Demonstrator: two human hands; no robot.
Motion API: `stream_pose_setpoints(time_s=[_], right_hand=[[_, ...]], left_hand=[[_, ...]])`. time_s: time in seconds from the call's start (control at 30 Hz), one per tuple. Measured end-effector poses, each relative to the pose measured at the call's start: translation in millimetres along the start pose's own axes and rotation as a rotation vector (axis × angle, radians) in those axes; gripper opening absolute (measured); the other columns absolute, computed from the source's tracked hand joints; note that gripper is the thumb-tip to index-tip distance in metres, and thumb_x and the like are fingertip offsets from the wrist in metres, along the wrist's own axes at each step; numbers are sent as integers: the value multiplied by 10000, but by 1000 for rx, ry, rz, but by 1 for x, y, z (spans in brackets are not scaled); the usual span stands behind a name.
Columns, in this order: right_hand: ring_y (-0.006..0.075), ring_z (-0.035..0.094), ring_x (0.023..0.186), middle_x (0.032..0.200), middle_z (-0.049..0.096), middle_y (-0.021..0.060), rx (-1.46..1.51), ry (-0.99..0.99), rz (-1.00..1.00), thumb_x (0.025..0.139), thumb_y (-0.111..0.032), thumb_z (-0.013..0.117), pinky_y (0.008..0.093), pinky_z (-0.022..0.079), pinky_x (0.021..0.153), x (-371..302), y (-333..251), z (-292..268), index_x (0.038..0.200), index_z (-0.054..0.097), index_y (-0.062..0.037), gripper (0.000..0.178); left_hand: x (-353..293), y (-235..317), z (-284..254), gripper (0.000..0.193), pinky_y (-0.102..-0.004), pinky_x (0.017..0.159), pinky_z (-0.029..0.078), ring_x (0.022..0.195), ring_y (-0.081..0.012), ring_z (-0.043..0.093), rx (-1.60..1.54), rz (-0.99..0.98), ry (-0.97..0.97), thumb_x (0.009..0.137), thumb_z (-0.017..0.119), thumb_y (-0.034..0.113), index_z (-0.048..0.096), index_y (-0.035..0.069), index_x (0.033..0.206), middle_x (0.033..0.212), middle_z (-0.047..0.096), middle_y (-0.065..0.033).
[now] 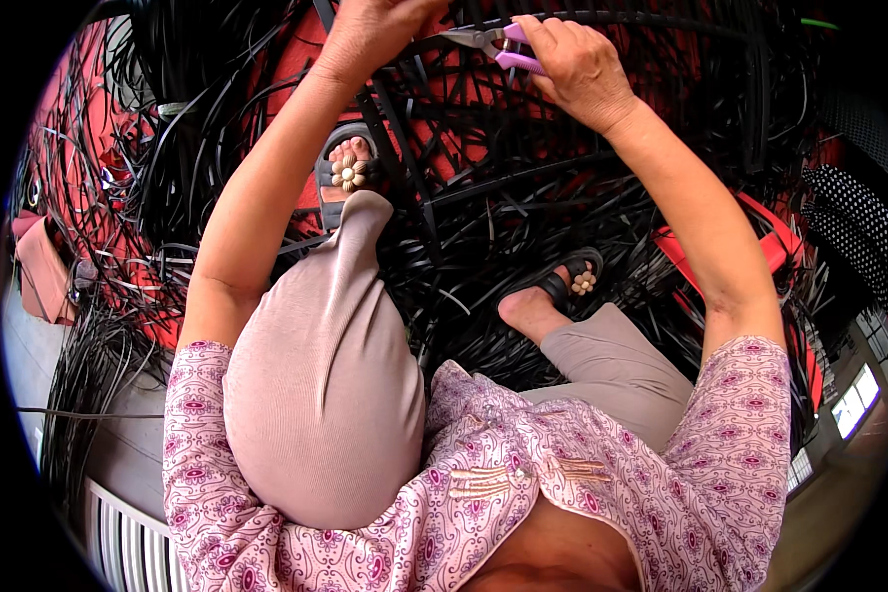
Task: The person weaves black plastic strips around the metal frame of a piece of furniture, periodically securing the strips with a pneumatic stapler and trimming the ends with pliers.
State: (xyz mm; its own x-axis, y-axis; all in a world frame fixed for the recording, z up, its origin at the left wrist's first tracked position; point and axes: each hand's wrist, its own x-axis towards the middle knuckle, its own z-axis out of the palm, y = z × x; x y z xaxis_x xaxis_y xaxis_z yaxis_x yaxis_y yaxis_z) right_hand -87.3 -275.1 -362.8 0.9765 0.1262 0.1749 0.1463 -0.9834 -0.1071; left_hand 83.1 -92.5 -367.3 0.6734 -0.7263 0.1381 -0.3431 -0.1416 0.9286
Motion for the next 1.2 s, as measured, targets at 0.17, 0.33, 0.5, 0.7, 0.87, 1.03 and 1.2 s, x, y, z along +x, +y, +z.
stream_pose_setpoints(time_s=[0.17,0.33,0.5,0.7,0.87,1.03,1.2], right_hand=[[288,628,1054,1131,625,141,382,38,511,706,-385,836,403,513,892,-31,-17,-48,1304,510,-51,759],[311,565,1214,1345,554,195,195,183,820,708,-291,864,400,446,1022,-144,-16,-181,1445,382,-23,921],[346,477,1310,1423,456,261,-143,569,1301,770,-266,831,406,368,1097,-305,-110,-340,1487,301,5,932],[333,407,1386,1473,412,255,-593,913,1648,750,-383,826,395,303,1131,-486,-262,-413,1486,280,40,1010],[300,515,1265,1389,507,216,-723,996,1912,693,-457,840,392,396,1050,-605,-350,-404,1400,408,48,971],[176,621,860,1069,645,87,-252,888,2187,795,-431,767,313,540,673,-755,-414,-400,1296,626,-101,617],[387,487,1275,1406,511,198,-622,380,2683,590,-867,634,549,351,1075,-810,-426,-402,1439,471,-70,1176]], left_hand=[[-8,-18,-33,234,-243,594,402,654,-72,534,-37,-264,251,969,627,199,645,31,807,721,597,3],[-53,-14,-61,184,-233,678,473,773,-80,599,-46,-78,205,971,596,144,719,19,1030,890,701,-38],[-119,-30,-92,281,-236,638,434,740,-80,541,91,-208,56,1003,536,196,702,33,1160,865,651,22],[-193,-14,-138,343,-249,741,491,823,-117,616,-92,-432,-11,1003,538,225,682,-27,1187,1020,702,-25],[-220,54,-162,341,-259,773,508,851,-122,635,-269,-367,16,1003,538,224,686,-32,1173,1046,705,-37],[-225,154,-169,249,-244,720,496,786,-105,621,-30,-222,142,968,630,204,723,-20,1025,891,713,-40],[-236,153,-200,314,-213,517,337,551,-32,425,-7,-212,225,963,653,289,731,22,818,598,491,59]])
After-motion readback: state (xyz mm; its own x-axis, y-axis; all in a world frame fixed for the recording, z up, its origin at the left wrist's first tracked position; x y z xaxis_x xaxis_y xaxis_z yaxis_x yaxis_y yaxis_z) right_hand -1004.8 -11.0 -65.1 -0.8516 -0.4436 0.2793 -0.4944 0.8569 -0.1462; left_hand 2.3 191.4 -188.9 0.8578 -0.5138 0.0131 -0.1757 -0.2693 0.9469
